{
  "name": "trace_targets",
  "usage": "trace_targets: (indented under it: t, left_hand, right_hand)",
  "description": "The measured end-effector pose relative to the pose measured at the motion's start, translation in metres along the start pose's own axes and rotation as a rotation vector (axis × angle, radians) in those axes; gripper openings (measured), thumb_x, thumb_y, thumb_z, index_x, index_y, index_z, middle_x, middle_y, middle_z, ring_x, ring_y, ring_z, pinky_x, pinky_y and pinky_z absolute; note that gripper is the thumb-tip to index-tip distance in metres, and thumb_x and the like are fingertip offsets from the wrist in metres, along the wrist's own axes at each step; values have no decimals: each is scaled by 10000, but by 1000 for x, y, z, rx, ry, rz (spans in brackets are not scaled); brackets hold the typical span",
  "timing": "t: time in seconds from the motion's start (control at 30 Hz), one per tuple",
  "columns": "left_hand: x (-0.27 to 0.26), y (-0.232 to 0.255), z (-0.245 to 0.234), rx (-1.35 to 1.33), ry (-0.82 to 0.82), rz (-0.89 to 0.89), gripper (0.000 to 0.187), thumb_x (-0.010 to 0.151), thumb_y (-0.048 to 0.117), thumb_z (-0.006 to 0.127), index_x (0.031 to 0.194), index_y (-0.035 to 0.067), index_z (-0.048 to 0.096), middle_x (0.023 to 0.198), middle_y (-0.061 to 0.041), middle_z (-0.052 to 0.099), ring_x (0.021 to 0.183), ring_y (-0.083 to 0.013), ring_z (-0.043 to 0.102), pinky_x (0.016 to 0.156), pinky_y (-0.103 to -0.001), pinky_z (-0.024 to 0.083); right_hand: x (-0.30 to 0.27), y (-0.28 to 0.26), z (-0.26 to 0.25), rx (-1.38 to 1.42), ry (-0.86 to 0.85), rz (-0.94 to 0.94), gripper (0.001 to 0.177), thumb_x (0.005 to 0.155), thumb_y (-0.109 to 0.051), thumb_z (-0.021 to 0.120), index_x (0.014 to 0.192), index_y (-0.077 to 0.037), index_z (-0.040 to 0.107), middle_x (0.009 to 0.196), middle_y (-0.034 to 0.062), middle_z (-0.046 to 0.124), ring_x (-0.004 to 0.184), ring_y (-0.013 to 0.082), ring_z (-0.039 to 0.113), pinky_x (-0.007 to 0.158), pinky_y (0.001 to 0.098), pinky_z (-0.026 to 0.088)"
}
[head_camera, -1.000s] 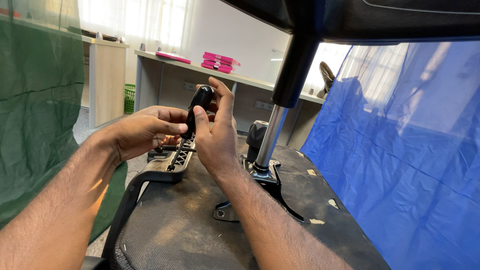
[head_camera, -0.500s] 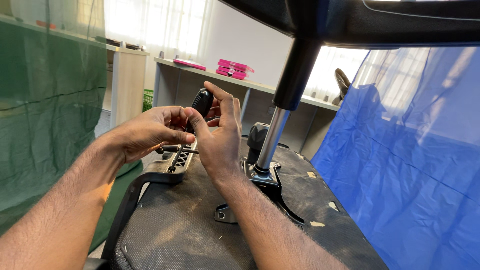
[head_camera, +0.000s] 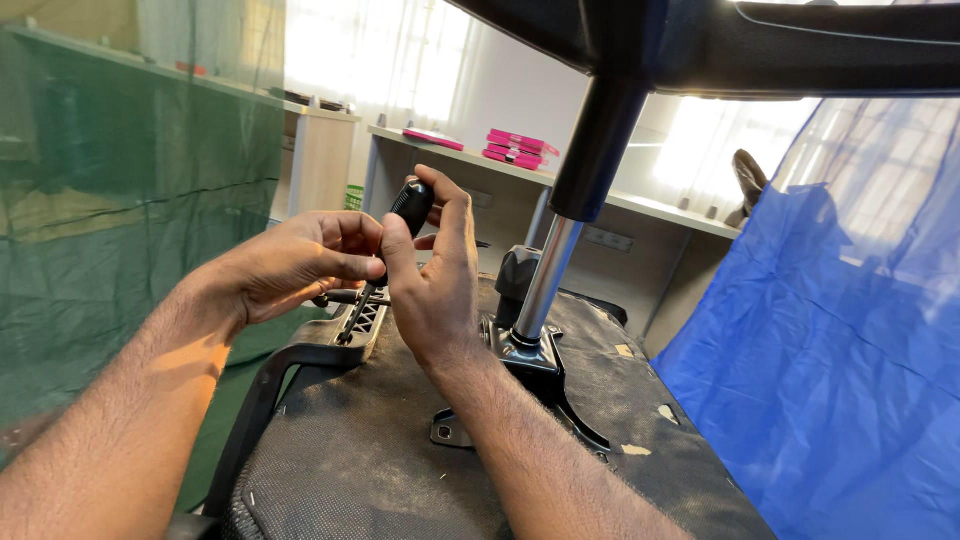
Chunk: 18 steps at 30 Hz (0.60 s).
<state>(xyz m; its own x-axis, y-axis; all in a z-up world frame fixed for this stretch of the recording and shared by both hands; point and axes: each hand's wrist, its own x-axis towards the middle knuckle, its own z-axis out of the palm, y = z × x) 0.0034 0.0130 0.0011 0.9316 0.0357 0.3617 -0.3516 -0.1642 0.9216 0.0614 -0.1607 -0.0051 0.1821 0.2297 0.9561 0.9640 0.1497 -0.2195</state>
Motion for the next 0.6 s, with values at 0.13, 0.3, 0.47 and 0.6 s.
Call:
trace_targets:
  t: [0.13, 0.3, 0.47, 0.6]
  left_hand:
    - [-7, 0, -2, 28, -8, 42, 480, 776, 239, 836, 1186, 62, 661, 1053, -37, 685, 1014, -136, 663, 997, -352, 559]
    - [-17, 4, -6, 65, 4, 5, 525, 791, 307, 796, 1243, 76, 661, 1079, -24, 698, 1013, -121, 632, 946, -341, 520]
    - [-26, 5, -12, 8, 12, 3, 484, 841, 274, 742, 1270, 54, 691, 1049, -33, 685, 950, -113, 601, 879, -325, 515]
    - [-28, 1, -16, 32, 49, -39, 420, 853, 255, 739, 1221, 54, 722, 1012, -23, 712, 902, -111, 607, 855, -317, 530]
  right_hand:
    - [-1, -8, 3, -147, 71, -70, 466, 1031, -355, 680, 1418, -131, 550, 1152, 73, 510, 1009, 155, 548, 820, 302, 527]
    - [-2, -15, 5, -84, 47, -15, 416, 1053, -308, 656, 1424, -148, 555, 1104, 56, 554, 988, 136, 592, 826, 289, 549]
    - [-4, -13, 12, 119, 11, 15, 399, 1086, -212, 546, 1450, -103, 424, 1180, 81, 622, 1082, 140, 659, 899, 303, 575]
    - [-5, -8, 15, 147, -14, 35, 376, 1099, -237, 514, 1442, -103, 438, 1231, 98, 592, 1095, 148, 645, 885, 308, 598]
